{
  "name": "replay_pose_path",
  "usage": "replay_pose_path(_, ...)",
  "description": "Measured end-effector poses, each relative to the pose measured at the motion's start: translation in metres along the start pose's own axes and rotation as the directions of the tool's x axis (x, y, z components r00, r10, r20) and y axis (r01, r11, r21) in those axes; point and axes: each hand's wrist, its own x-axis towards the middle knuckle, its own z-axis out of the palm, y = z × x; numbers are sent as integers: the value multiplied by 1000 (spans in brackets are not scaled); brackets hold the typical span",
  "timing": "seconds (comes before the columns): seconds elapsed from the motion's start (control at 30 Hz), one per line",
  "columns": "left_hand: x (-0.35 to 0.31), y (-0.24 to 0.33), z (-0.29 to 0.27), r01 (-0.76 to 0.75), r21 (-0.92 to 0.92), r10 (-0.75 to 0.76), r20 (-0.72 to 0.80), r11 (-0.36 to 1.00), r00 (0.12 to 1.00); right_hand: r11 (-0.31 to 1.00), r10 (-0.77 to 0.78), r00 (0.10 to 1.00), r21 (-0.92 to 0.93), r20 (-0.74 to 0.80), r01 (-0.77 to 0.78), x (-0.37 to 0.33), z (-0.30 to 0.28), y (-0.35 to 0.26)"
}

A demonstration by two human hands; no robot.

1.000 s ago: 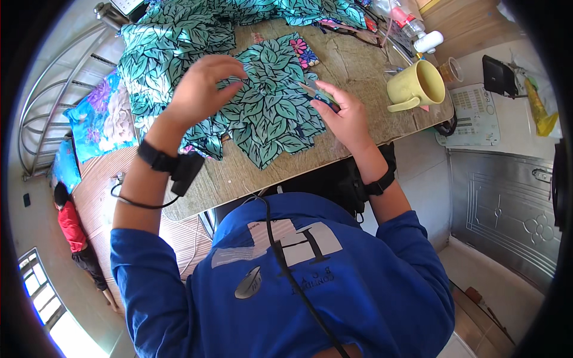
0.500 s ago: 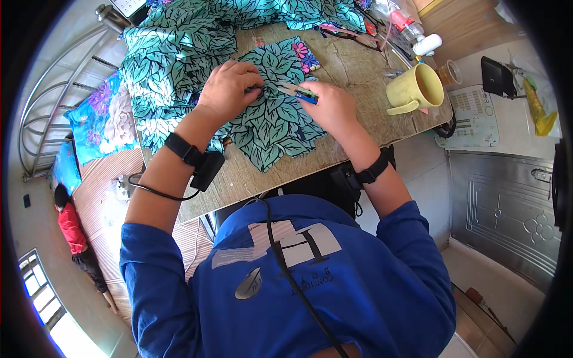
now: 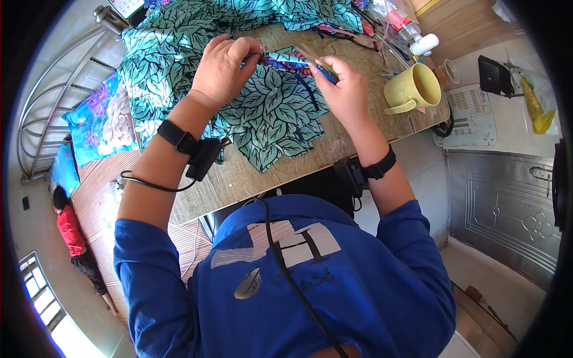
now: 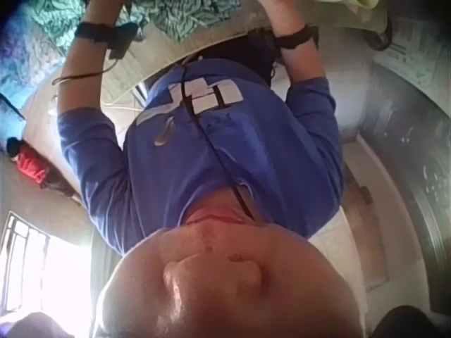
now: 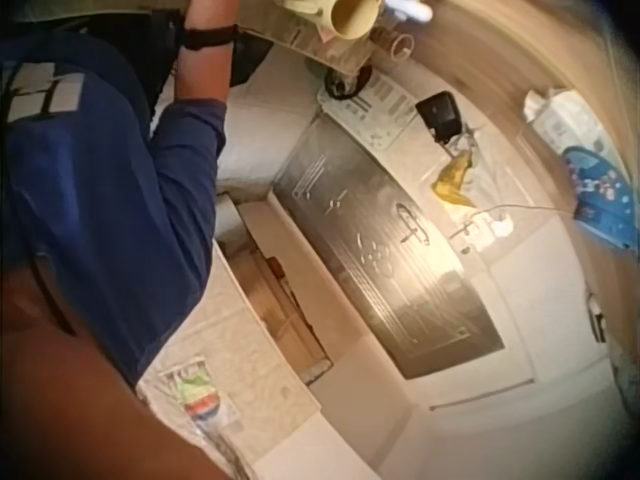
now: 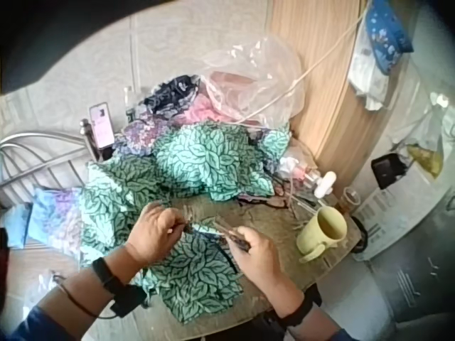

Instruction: Organizing and matching patterned fabric pieces on a workspace.

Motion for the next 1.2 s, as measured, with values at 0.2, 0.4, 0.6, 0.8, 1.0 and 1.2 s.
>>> replay_pose_path(0.2, 2, -2, -1, -133, 96, 127, 64, 987, 990, 996, 9, 998, 91, -60, -4, 6, -15, -5)
replay_pose_path(0.4, 7, -4, -5, -97, 68, 94, 42, 993, 995, 990, 37, 996, 139, -79, -25, 10, -25, -2)
replay_pose_path(0.6, 23, 14, -39, -15, -188, -21, -187, 982, 982, 994, -43, 983, 93, -180, 60, 10, -42, -11)
replay_pose_path(0.8, -33, 14, -41, -63, -385, 106, 92, 921, 990, 956, -293, 933, 80, 207, 283, -29, -65, 3)
replay_pose_path(1.0, -61, 28, -42, 73, -457, 208, 533, 886, 820, 999, -39, 783, 44, 621, 15, -62, -74, 12)
replay_pose_path(1.2, -39, 39, -24, 166, -555, 153, 483, 815, 862, 998, -35, 901, 58, 432, 11, -64, -53, 11)
